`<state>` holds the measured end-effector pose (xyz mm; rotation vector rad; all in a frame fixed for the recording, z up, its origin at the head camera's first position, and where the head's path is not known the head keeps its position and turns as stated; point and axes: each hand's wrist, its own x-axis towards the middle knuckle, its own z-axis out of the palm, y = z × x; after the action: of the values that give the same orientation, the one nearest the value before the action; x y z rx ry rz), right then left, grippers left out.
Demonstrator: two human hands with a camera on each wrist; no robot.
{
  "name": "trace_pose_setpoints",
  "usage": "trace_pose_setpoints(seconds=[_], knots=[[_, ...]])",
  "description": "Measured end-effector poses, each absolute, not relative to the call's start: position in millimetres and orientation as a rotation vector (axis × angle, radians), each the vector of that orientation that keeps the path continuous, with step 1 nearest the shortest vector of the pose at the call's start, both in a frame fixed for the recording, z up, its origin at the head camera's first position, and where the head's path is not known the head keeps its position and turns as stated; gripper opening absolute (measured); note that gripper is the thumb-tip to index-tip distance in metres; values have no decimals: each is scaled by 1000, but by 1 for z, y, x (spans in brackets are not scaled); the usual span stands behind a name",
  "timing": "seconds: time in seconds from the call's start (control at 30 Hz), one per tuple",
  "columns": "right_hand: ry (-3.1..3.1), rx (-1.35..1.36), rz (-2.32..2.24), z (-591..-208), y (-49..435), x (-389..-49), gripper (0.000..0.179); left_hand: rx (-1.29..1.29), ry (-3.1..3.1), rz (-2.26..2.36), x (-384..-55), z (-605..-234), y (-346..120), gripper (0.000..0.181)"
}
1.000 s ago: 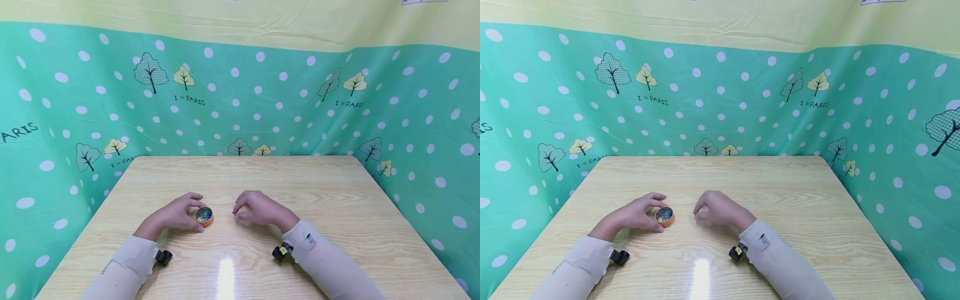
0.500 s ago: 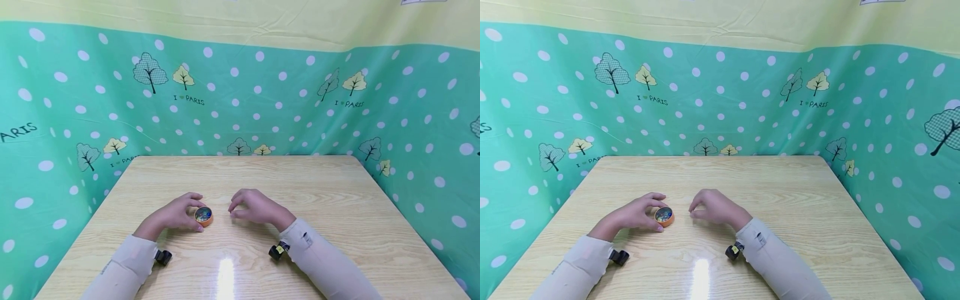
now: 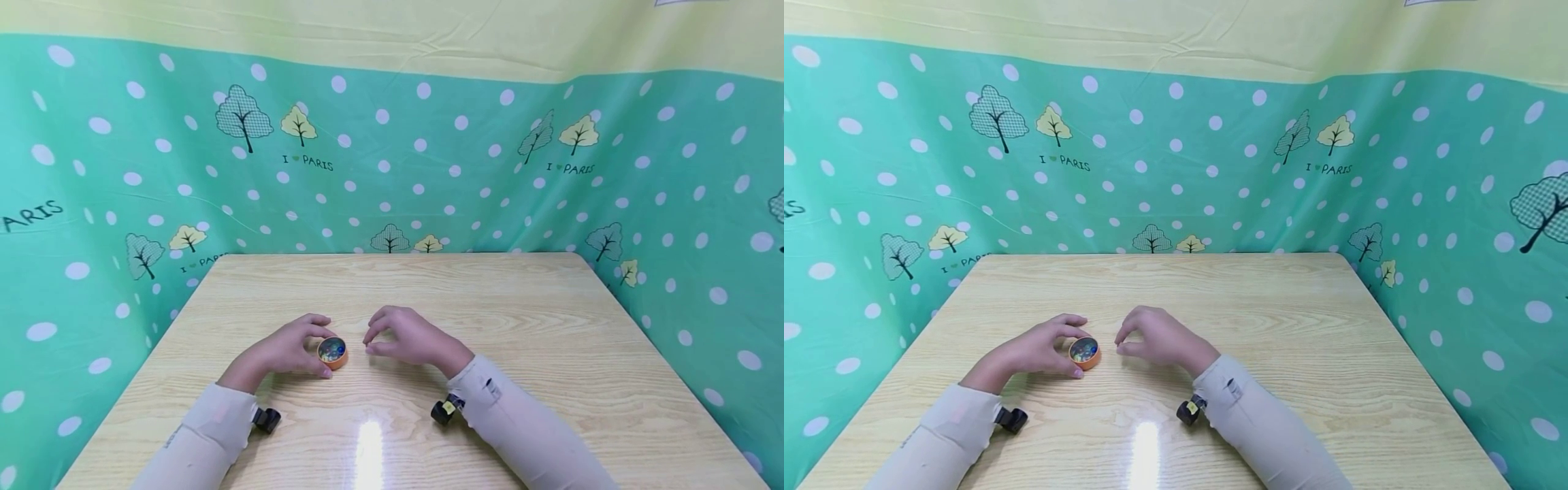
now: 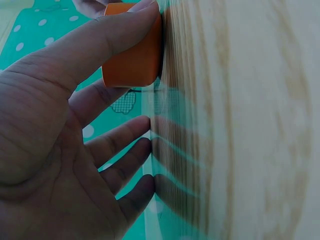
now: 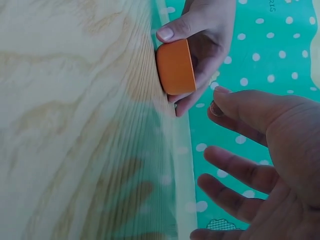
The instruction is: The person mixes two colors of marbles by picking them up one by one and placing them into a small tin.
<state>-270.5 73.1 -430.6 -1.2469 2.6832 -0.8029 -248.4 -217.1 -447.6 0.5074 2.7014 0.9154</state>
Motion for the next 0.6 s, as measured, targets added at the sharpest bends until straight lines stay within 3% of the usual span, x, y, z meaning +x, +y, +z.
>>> trace_pose_setpoints(seconds=[0.6], knots=[[2732,-1193,-838,-427,54,-270,18,506,2700,917,-250,-449,-218,61]])
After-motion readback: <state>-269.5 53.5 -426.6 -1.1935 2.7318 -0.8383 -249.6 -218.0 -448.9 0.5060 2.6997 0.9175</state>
